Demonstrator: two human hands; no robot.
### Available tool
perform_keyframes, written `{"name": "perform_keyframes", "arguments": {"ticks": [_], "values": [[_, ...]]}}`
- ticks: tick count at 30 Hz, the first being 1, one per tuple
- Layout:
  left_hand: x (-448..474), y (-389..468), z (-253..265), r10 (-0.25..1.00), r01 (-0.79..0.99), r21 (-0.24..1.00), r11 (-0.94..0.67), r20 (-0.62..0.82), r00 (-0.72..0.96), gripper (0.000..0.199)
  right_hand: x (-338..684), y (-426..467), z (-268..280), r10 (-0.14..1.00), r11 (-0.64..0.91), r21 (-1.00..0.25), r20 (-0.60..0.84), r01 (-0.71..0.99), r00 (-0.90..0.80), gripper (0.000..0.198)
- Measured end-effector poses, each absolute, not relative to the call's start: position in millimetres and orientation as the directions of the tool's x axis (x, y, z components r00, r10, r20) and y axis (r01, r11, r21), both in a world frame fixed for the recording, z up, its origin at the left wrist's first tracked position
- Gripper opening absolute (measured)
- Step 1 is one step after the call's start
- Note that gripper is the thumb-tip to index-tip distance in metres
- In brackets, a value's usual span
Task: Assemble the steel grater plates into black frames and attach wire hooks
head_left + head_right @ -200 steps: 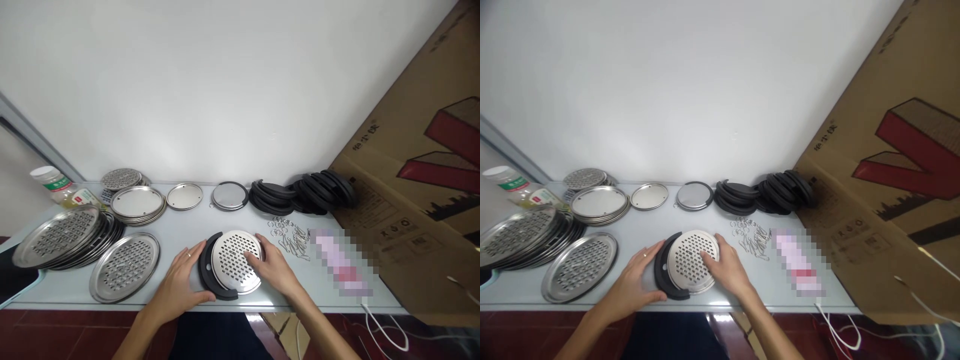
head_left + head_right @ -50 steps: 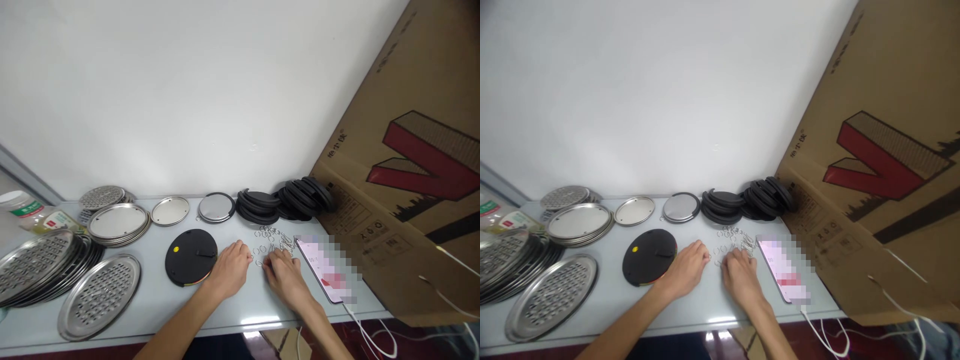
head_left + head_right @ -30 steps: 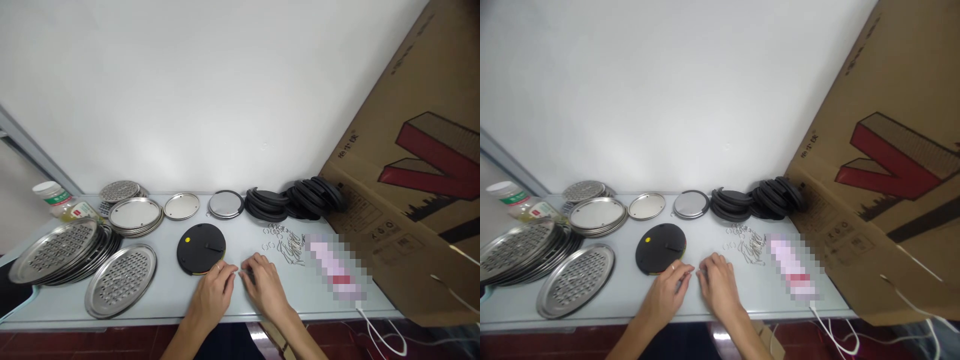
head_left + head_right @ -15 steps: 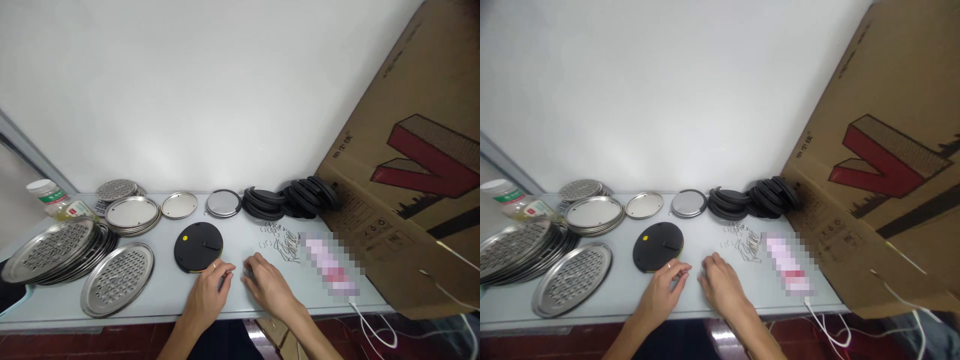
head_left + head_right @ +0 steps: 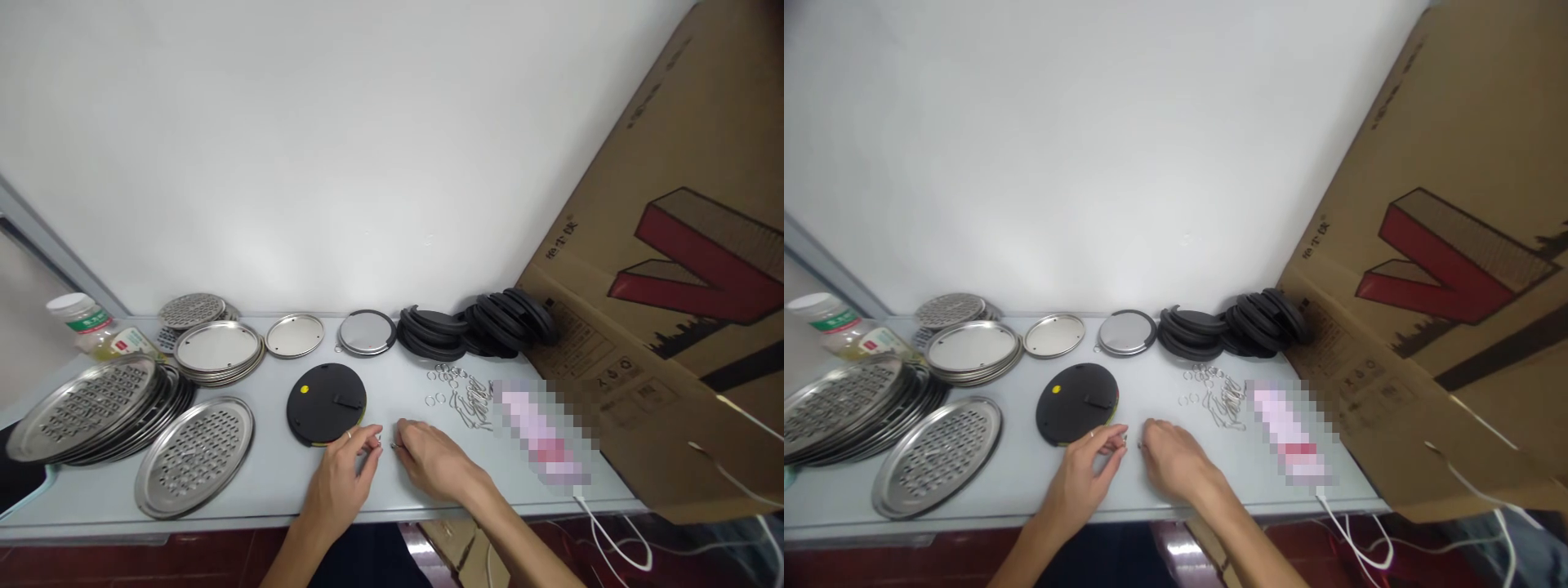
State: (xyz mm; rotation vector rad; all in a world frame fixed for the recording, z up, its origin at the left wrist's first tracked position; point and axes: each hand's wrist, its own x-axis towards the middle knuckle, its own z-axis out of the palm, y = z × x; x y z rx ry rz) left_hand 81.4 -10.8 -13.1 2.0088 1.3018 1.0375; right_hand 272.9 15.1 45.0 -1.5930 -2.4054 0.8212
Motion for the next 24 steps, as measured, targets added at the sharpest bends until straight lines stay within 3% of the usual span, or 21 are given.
{"name": "perform_keyframes", "arguments": {"ticks": [4,6,8,10,13,18,24], "values": [[82,-11,-11,0.900,0.489,0.756,-0.435,0.383,0.208,0.024,276,14,40,0.922,0.239,-0.678,-0.065,0.695,-0.381,0.015],[83,-11,-8,0.880,0.482,0.741,-0.468,0.438,0.182,0.022,274,14,34,0.952,0.132,-0.883,-0.013,0.451,-0.305,0.022],[84,-10,-6,0.857,0.470,0.727,-0.501,0.491,0.155,0.020,269,13,27,0.981,0.004,-0.997,-0.010,0.072,-0.196,0.028],[86,-9,-4,0.835,0.456,0.719,-0.525,0.538,0.113,0.018,261,11,21,0.992,-0.045,-0.983,-0.023,-0.180,-0.123,0.032],[88,-5,1,0.786,0.472,0.687,-0.553,0.618,0.021,0.017,247,7,15,0.997,-0.056,-0.941,-0.034,-0.335,-0.072,0.029],[90,11,16,0.715,0.526,0.620,-0.582,0.699,-0.032,0.019,228,14,22,0.999,-0.039,-0.881,-0.020,-0.471,-0.044,0.022],[87,64,40,0.733,0.533,0.618,-0.578,0.680,0.007,0.016,225,70,37,0.998,0.064,-0.872,0.063,-0.486,0.019,0.026]]}}
